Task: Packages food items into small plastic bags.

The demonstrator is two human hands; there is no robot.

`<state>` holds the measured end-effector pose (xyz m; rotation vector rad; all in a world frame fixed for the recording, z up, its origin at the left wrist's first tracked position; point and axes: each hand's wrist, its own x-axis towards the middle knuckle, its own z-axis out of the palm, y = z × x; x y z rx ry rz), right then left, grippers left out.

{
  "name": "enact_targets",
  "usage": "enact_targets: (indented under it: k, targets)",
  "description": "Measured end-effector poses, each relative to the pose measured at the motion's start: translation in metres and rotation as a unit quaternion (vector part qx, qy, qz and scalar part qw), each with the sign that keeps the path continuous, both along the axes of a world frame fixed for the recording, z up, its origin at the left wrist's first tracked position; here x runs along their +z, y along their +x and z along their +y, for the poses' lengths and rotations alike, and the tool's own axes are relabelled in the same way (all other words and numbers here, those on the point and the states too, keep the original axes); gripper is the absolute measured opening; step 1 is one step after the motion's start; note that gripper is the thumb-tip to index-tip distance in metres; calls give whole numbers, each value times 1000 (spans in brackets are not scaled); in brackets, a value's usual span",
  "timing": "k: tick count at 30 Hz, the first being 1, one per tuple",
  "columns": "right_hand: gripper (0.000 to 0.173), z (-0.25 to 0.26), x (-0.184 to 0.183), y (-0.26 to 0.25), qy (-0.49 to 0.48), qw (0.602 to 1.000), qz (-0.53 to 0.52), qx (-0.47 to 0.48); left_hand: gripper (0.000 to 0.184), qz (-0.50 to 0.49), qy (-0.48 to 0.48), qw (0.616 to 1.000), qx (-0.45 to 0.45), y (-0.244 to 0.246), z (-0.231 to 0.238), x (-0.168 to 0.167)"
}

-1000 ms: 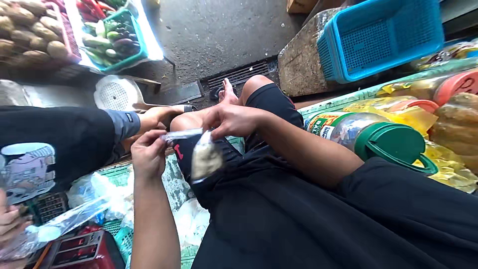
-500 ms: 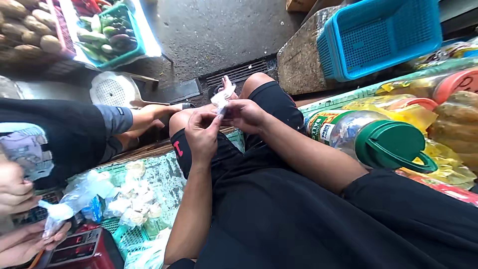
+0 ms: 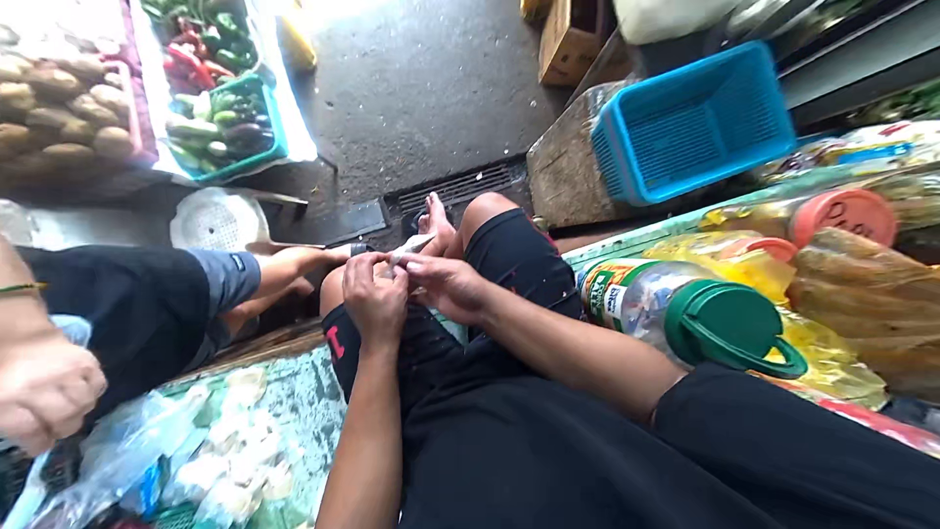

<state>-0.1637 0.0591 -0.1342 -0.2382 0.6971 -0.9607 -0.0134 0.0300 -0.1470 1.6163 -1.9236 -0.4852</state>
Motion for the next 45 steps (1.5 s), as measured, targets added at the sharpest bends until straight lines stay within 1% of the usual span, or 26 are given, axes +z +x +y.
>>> enact_targets:
  k: [2,5,7,9,10,11,12,13,15,17,19,20,22,24,25,27,29,31,34,36,38,41,43,45]
  targets:
    - [40,-3,3,0,12,999,25,19,20,-9,-18,1000,5,-2,-4,0]
    - [29,-11,7,1,44,987,151,30,12,-13,-12,1000,5,-4,-8,1]
    - [21,-14,3,1,43,974,221,22,13,-11,4,1000,7,-6,-7,1]
    - [15,-17,2,1,40,966,254,-1,11,1,27,999,17,-3,-7,2]
    - [13,-18,1,0,32,965,261,-8,10,13,54,998,18,0,-7,5]
    - [12,-18,0,-3,13,962,272,-3,10,32,88,996,9,3,-8,9]
    - [11,-18,2,-8,-21,956,293,23,14,57,119,991,-12,7,-8,13]
    - [10,-20,5,-14,-71,943,319,67,24,83,139,986,-48,11,-8,17]
    - [11,-27,20,-27,-186,901,359,159,48,137,148,968,-151,18,-8,27]
    - [8,-32,39,-35,-271,872,369,175,55,201,175,942,-202,17,-6,42]
    - [10,-36,58,-43,-332,848,381,160,51,267,193,921,-210,15,-8,61]
    - [11,-37,67,-46,-361,838,382,142,45,304,193,908,-212,13,-9,68]
    - [12,-36,85,-50,-405,828,371,111,27,385,200,879,-198,6,-10,81]
    - [13,-38,100,-53,-425,815,379,112,15,444,199,853,-190,-1,-10,83]
    - [15,-37,104,-57,-431,808,383,119,11,447,191,852,-196,-4,-8,82]
    - [15,-40,102,-67,-448,808,369,100,7,414,157,871,-213,-9,-8,80]
    - [17,-41,91,-80,-453,824,335,58,6,371,128,892,-226,-15,-3,80]
    - [15,-42,90,-83,-446,832,329,37,7,334,89,909,-234,-19,3,80]
    - [14,-45,98,-68,-451,824,336,72,11,301,41,930,-209,-21,10,88]
    - [14,-50,101,-61,-459,818,336,86,8,337,14,926,-170,-18,12,92]
    - [15,-52,104,-58,-466,815,336,84,6,367,0,919,-145,-15,11,90]
    - [14,-45,123,-37,-464,807,354,88,3,337,-10,932,-135,-10,9,81]
    - [13,-38,133,-23,-483,796,355,86,2,318,-24,939,-132,-5,10,73]
    - [12,-36,136,-24,-484,802,343,64,3,336,-23,933,-125,-1,15,67]
